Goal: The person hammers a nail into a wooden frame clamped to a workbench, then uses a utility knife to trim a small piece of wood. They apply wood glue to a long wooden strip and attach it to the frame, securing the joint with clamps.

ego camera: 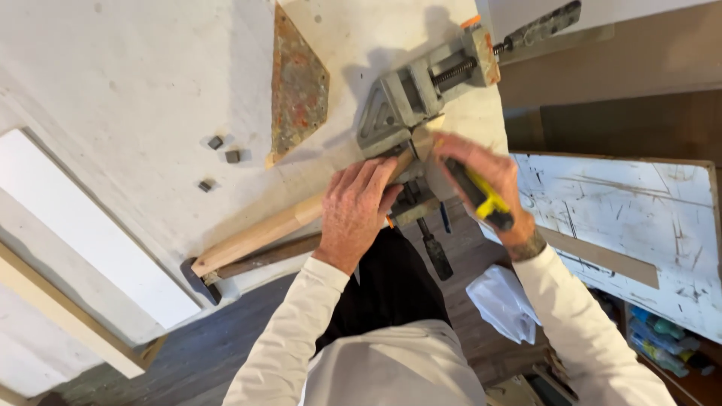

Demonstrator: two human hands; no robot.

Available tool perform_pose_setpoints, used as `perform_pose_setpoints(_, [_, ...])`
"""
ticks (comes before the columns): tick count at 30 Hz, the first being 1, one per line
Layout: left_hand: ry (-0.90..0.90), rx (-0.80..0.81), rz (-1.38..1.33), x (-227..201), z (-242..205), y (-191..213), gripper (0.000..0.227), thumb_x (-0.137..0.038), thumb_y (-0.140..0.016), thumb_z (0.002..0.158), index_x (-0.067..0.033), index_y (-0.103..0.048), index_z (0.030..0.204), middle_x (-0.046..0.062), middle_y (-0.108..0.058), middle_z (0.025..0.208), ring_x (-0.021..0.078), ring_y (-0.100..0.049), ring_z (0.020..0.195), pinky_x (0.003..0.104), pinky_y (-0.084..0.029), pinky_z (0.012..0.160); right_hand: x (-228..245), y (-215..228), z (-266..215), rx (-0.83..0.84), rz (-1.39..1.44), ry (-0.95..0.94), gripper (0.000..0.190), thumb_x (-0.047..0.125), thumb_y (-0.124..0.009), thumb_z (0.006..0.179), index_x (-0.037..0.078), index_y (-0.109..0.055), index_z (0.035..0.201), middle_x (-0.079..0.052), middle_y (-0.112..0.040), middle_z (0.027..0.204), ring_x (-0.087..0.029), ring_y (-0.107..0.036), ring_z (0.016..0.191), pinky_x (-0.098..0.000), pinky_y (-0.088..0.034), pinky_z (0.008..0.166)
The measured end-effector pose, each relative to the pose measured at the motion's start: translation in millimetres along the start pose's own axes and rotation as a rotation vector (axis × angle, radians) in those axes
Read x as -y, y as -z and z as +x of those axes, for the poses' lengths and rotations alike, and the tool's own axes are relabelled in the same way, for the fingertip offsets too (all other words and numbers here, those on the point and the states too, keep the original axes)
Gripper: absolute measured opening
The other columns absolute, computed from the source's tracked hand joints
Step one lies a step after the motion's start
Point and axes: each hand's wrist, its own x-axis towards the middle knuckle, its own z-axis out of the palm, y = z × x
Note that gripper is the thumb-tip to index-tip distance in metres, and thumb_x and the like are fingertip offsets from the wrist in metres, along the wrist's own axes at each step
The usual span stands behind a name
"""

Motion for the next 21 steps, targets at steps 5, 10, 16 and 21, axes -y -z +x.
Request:
perform_pose_setpoints(5, [-0.004, -0.012, -0.013, 2.9, 2.6, 3.2, 0.041, -0.021, -0.075, 0.083, -0.0120, -0.059, 0.120, 0.004, -0.063, 0.100, 0.0242, -0.064, 0.100, 0.037, -0.051, 0.084, 32.1, 5.4, 7.9, 0.081, -0.094, -0.012, 0.026, 0.011, -0.065, 0.088, 0.006, -0.070, 0.113, -0.019, -0.068, 0.115, -0.039, -0.064, 0.111, -0.0477, -0.052, 0.094])
perform_pose_setpoints(10, [-0.009, -0.005, -0.055, -1.2, 0.1, 7.5, 0.040, -0.021, -0.074, 0.084, -0.0111, -0.059, 0.120, 0.005, -0.063, 0.099, 0.0264, -0.063, 0.098, 0.039, -0.051, 0.082, 7.0, 2.9, 9.5, -0.070, -0.079, 0.064, 0.016, 0.005, -0.066, 0.091, 0.003, -0.071, 0.107, -0.019, -0.070, 0.109, -0.036, -0.067, 0.107, -0.0421, -0.052, 0.089])
perform_pose_setpoints(16, [-0.020, -0.011, 0.001, 1.6, 1.1, 0.8, 0.043, -0.021, -0.076, 0.082, -0.0118, -0.059, 0.120, 0.004, -0.062, 0.099, 0.0239, -0.064, 0.098, 0.036, -0.051, 0.082, 76.9, -7.5, 23.5, -0.114, -0.207, 0.009, 0.016, -0.006, -0.058, 0.090, -0.005, -0.074, 0.090, -0.020, -0.073, 0.084, -0.025, -0.069, 0.091, -0.0248, -0.050, 0.084])
perform_pose_setpoints(21, [-0.018, -0.001, -0.005, -0.8, 1.9, 1.0, 0.039, -0.021, -0.073, 0.084, -0.0109, -0.058, 0.119, 0.004, -0.062, 0.098, 0.0240, -0.064, 0.098, 0.036, -0.051, 0.082, 22.2, 13.3, 4.9, 0.122, -0.052, 0.018, 0.029, 0.015, -0.053, 0.096, 0.001, -0.069, 0.116, -0.023, -0.066, 0.119, -0.041, -0.061, 0.113, -0.0461, -0.047, 0.099])
